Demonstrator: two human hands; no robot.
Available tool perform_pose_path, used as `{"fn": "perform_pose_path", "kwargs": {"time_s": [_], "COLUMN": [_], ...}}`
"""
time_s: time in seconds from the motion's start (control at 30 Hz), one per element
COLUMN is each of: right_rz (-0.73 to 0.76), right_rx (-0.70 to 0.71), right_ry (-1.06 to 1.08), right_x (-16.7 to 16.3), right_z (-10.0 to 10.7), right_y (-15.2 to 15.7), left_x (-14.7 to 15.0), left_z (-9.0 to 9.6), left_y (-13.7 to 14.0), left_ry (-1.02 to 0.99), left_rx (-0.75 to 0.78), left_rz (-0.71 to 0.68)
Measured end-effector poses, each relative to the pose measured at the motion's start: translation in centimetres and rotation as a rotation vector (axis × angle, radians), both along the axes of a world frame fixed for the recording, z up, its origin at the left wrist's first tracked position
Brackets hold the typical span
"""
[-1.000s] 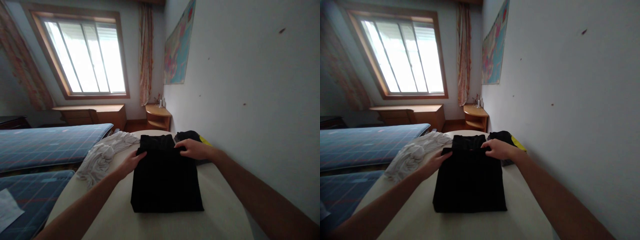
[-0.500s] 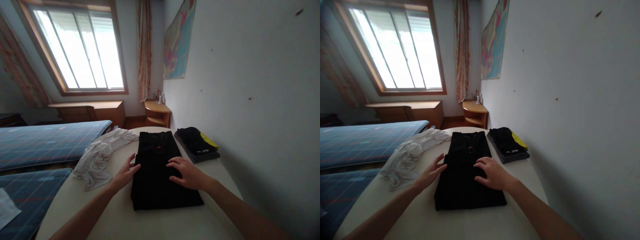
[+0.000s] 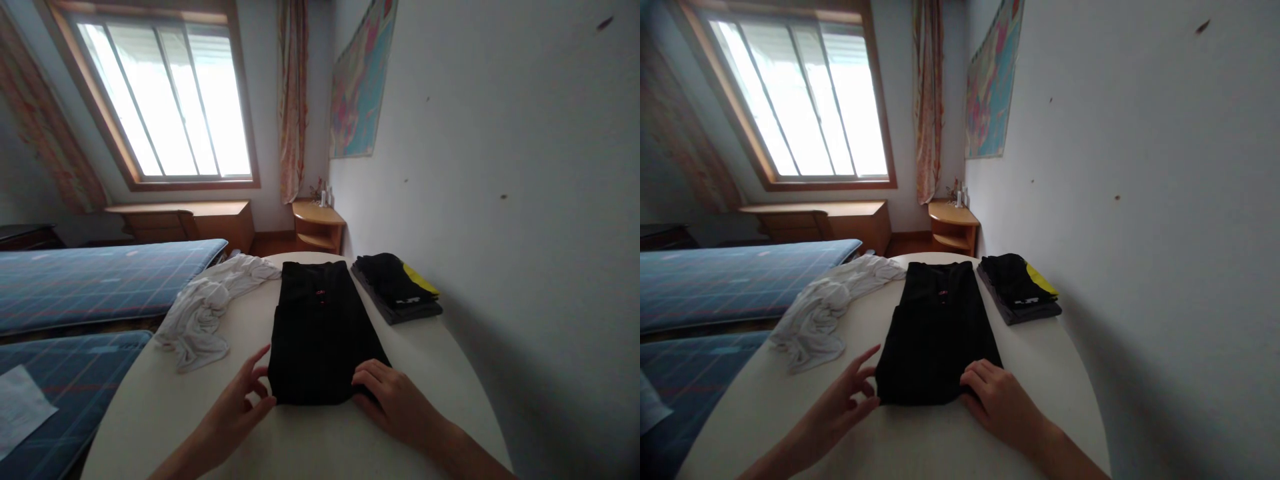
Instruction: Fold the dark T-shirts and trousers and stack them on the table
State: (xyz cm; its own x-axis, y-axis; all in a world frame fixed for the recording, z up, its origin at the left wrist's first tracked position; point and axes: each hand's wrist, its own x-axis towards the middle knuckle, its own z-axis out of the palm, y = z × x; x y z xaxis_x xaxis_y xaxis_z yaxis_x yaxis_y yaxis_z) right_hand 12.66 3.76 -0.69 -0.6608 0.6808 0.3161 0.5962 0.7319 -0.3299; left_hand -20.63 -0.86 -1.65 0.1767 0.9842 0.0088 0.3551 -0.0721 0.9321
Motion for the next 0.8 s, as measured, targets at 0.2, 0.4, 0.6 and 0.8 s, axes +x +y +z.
{"fn": "perform_pose_path", "kwargs": {"time_s": [0.2, 0.4, 0.6, 0.8], "right_rz": [-0.012, -0.024, -0.072, 0.270], "right_rx": [0.048, -0.003, -0.017, 0.139], "right_ry": [0.052, -0.001, -0.068, -0.092], "right_x": [-0.3, -0.4, -2.9, -7.7], "right_z": [-0.7, 0.1, 2.6, 4.8], "right_y": [-0.4, -0.7, 0.1, 2.4], "left_x": [-0.3, 0.7, 1.9, 2.1], "left_z": [-0.2, -1.3, -0.7, -2.7], "left_y": [0.6, 0.9, 1.3, 1.7], "left_ry": [0.066, 0.096, 0.172, 0.235], "left_rx": [0.180, 0.204, 0.271, 0.371], "left_rz": [-0.058, -0.008, 0.000, -0.106]}}
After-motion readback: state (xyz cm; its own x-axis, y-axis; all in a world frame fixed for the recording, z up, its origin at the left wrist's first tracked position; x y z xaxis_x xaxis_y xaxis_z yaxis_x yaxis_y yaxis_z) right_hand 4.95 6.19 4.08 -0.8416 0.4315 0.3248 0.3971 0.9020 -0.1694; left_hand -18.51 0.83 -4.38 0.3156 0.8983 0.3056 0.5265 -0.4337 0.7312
